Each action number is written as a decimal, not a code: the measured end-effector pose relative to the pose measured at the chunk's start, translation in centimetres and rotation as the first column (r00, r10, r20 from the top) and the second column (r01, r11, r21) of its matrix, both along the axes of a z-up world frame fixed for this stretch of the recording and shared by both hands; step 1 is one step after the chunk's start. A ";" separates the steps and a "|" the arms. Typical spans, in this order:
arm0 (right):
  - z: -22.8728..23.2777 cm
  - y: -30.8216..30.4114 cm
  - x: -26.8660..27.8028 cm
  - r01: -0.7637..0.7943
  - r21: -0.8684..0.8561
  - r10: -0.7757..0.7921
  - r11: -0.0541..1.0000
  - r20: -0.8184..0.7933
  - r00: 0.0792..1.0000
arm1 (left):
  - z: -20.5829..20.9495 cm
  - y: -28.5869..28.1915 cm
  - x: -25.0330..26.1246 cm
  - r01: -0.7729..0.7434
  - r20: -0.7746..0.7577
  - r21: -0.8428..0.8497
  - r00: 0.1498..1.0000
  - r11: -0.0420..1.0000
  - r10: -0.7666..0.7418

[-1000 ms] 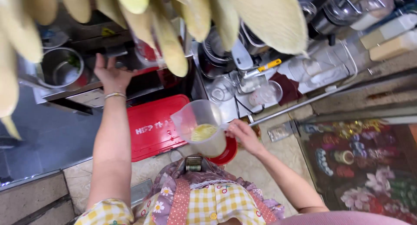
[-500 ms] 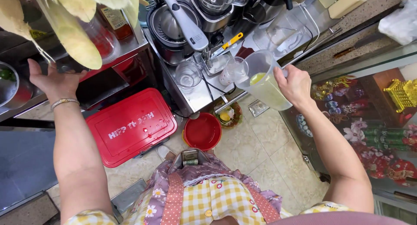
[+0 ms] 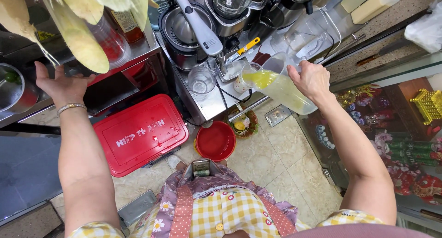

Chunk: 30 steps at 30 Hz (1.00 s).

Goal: The person selects sugarcane stalks from a hanging bundle and feeds them into a manual press, then adds ice and lime to a cup, pours pressed juice from a pitcher, tops the drink with fruit garnish, and seals it in a small plastic bag for a customer.

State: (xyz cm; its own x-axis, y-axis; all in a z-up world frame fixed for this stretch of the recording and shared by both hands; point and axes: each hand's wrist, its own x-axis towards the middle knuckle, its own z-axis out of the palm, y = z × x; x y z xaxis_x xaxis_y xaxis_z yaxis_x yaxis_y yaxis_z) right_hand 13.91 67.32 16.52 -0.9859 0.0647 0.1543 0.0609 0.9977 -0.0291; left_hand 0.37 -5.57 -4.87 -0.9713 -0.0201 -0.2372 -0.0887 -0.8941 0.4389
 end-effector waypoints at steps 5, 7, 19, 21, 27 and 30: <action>0.1 0.1 -0.4 -0.018 0.045 0.018 0.999 -0.002 1.000 | -0.3 0.0 -0.1 -0.091 0.106 0.037 0.991 0.995 0.086; 0.3 0.1 -0.6 -0.027 0.064 0.028 0.998 -0.008 1.000 | -0.5 -0.1 -0.2 -0.093 0.106 0.039 0.990 0.995 0.089; 0.6 -0.7 -1.3 -0.032 0.092 0.029 0.995 0.029 0.999 | 1.0 0.7 0.6 -0.086 0.082 -0.002 0.993 0.996 0.086; 0.5 -0.8 -1.4 -0.063 0.103 0.062 0.993 0.011 0.998 | 0.8 0.5 0.5 -0.087 0.107 -0.005 0.990 0.996 0.087; 0.9 -1.4 -1.5 -0.090 0.108 0.093 0.990 -0.025 0.995 | 1.8 1.3 0.9 0.000 -0.043 -0.011 0.999 1.000 -0.001; 0.9 -1.2 -1.8 -0.093 0.128 0.095 0.987 -0.010 0.995 | 1.1 0.8 0.6 0.002 -0.054 -0.021 0.999 1.000 -0.004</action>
